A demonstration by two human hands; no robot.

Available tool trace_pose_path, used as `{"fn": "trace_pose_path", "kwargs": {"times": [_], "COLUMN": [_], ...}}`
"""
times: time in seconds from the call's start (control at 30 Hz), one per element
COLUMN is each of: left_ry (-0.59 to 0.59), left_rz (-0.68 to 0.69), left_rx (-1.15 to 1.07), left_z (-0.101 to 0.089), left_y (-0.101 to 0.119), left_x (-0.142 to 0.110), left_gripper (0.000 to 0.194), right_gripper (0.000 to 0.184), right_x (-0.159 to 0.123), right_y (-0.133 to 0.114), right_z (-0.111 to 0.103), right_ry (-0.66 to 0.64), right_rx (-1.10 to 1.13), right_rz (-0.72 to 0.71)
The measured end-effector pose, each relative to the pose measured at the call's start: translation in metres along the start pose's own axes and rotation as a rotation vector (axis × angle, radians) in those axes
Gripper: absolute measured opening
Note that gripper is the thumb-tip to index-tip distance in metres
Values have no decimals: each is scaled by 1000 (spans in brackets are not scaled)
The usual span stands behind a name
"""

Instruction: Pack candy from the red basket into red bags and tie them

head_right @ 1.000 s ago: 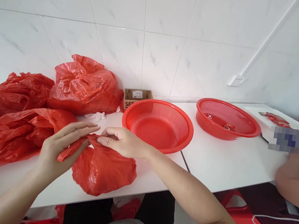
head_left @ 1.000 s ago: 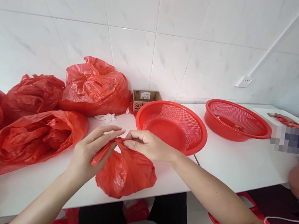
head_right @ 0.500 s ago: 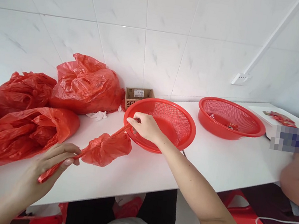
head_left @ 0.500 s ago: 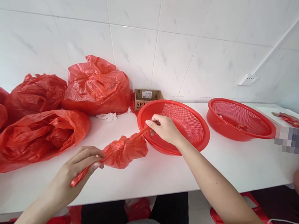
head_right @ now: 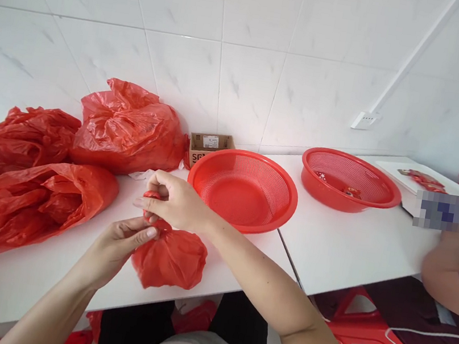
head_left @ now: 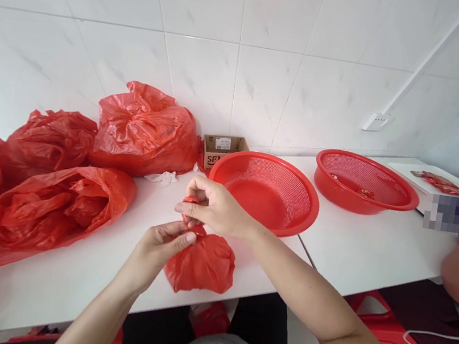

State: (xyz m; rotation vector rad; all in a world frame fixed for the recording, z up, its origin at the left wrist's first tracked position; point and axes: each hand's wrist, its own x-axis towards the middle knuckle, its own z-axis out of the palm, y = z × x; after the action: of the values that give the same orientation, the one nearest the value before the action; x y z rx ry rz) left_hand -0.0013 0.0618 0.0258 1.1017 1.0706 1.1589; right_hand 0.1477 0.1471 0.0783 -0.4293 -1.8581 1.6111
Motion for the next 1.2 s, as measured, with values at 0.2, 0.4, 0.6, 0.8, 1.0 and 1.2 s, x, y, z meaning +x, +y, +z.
{"fn": "trace_pose_path", "kwargs": {"times": [0.2,0.4,0.6,0.8,1.0,1.2], "left_ry": [89,180,195,163,70,54], "left_rz": [31,23,35,134,300,268], "left_rx": [-58,-136,-83,72,266,240], "left_z": [2,0,2,-12,-15,-8], "left_y": [-7,-12,-13,-19,-12,-9], "left_x": [3,1,-4,-5,-6,-7], "left_gripper": [25,18,18,11,3,5], "right_gripper": [25,15,11,10,30,57], "right_x": [-6,-22,-36,-60,-66,-60], "right_y": [13,9,-1,21,35,59], "right_z": [5,0,16,31,19,30], "right_ry": [33,80,246,335,365,145], "right_rx": [-300,-575,-487,-304,-513,-292], "right_rz": [-40,107,-11,-6,-38,11]}}
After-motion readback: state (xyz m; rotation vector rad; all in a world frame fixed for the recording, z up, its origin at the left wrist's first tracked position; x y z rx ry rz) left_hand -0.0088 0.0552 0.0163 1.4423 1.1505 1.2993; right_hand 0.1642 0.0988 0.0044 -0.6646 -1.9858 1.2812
